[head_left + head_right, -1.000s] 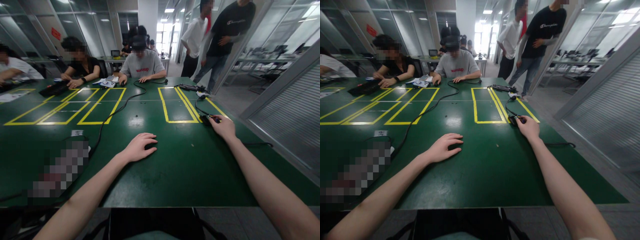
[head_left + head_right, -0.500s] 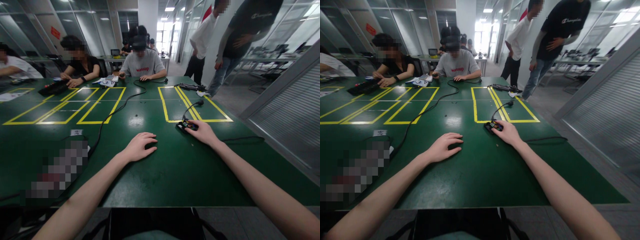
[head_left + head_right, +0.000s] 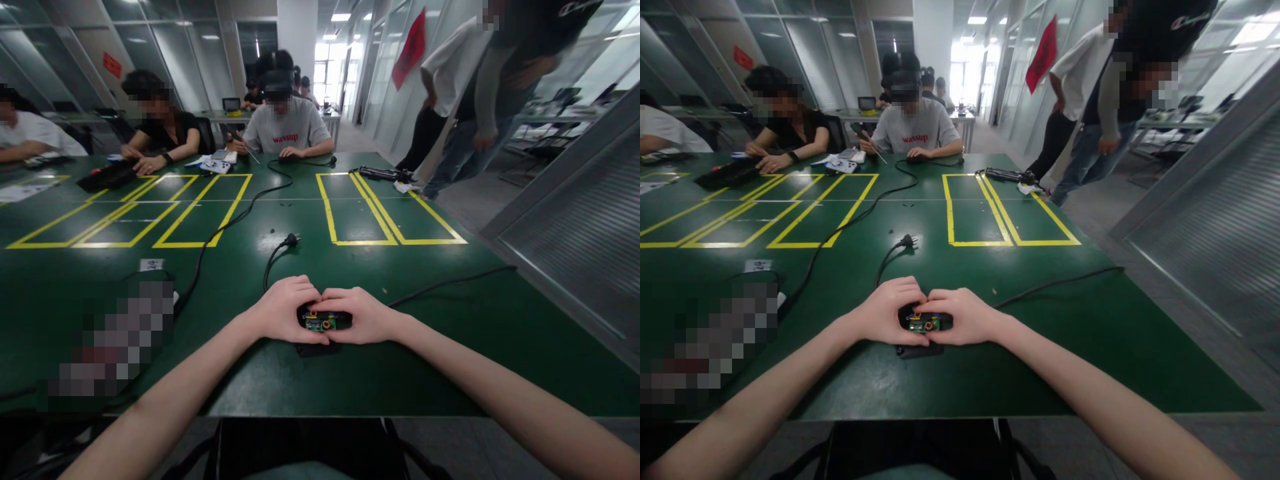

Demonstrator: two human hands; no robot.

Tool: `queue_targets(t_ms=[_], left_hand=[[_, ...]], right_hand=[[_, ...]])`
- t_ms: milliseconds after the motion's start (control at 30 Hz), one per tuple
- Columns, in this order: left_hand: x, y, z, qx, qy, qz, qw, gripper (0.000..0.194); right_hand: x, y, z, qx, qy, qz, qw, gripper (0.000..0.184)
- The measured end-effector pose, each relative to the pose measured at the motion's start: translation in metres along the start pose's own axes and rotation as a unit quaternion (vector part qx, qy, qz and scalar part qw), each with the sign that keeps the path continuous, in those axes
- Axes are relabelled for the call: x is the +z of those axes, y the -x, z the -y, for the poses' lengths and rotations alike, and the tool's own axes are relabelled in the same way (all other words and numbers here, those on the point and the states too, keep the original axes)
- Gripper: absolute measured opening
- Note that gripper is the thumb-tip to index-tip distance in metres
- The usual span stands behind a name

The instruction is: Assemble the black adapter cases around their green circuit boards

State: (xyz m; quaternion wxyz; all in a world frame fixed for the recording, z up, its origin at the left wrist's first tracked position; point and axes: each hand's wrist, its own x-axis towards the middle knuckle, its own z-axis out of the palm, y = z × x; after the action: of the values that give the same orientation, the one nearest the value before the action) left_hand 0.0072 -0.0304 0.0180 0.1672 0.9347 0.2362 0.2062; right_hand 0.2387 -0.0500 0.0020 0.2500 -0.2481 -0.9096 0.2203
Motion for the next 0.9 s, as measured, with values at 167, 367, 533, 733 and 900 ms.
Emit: queue_targets(t_ms=[167, 367, 533, 733, 900], left_hand=[[-0.003, -0.001, 0.007, -0.043, -0.043, 0.0, 0.998, 0.058], [-0.001, 0.003, 0.014, -0.068, -0.053, 0.007, 0.996, 0.069], [-0.001, 0.003, 0.016, -0.074, -0.051, 0.021, 0.996, 0.08], [0.002, 0.001, 0.017, -0.081, -0.042, 0.025, 0.995, 0.09], [0.005, 0.001, 0.017, -0.099, -0.051, 0.017, 0.994, 0.059]], right_hand=[[-0.009, 0.001, -0.015, 0.041, 0.067, -0.042, 0.996, 0.042], [-0.015, 0.003, -0.02, 0.05, 0.061, -0.045, 0.996, 0.042], [-0.014, 0.0, -0.021, 0.067, 0.058, -0.064, 0.994, 0.027], [-0.009, -0.003, -0.023, 0.088, 0.073, -0.09, 0.989, 0.023], [-0.013, -0.002, -0.021, 0.056, 0.076, -0.097, 0.991, 0.046]])
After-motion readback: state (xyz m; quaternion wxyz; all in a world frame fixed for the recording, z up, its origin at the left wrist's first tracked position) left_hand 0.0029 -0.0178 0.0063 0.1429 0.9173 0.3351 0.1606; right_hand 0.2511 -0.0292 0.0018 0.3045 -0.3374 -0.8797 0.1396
